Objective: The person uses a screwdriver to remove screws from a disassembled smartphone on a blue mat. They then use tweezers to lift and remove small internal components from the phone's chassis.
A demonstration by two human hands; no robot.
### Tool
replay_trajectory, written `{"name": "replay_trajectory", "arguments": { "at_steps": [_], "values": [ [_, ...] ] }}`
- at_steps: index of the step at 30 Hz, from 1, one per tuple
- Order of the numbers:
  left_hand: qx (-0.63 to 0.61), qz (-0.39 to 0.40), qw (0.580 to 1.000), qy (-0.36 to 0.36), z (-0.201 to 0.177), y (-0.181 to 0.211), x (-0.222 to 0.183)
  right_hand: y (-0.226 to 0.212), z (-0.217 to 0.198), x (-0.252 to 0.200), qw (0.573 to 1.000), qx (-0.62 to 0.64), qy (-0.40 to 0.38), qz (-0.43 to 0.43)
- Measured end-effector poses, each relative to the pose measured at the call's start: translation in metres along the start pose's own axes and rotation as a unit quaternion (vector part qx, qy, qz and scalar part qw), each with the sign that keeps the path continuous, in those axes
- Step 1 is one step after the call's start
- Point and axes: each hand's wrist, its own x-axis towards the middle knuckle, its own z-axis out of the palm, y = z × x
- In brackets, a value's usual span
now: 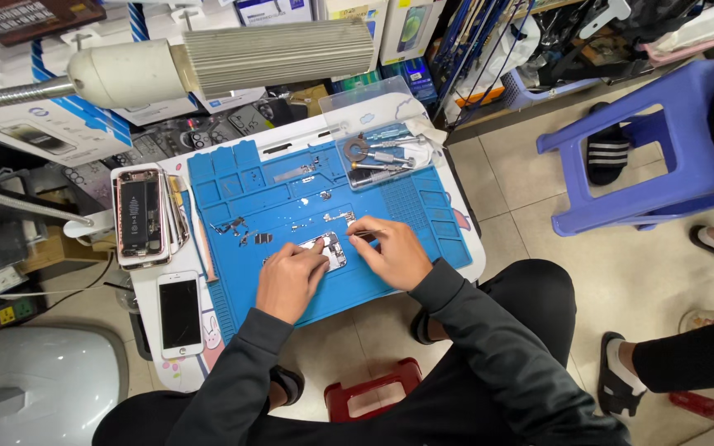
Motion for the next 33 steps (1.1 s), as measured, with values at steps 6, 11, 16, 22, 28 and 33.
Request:
{"name": "replay_trajectory", "arguments": {
  "at_steps": [6,11,16,22,28,33],
  "values": [
    [-0.008,-0.031,0.999,0.041,0.039,-0.011,-0.008,0.003,-0.002,0.007,0.999,0.018,-0.027,0.010],
    [-0.050,-0.032,0.997,0.056,0.043,-0.019,-0.007,0.018,0.001,0.009,0.999,0.037,-0.006,0.017],
    [-0.054,-0.030,0.996,0.068,0.069,-0.019,-0.011,0.017,0.009,-0.001,0.999,0.050,0.007,0.020],
    [-0.057,-0.025,0.994,0.088,0.060,-0.022,-0.010,0.014,0.022,-0.003,0.997,0.071,0.026,-0.014],
    [-0.025,-0.034,0.995,0.089,0.051,-0.012,-0.004,0.018,0.030,0.007,0.967,0.240,0.085,-0.006],
    [-0.109,-0.041,0.988,0.101,0.052,-0.024,-0.006,0.016,0.031,0.008,0.983,0.171,0.056,-0.041]
  ]
}}
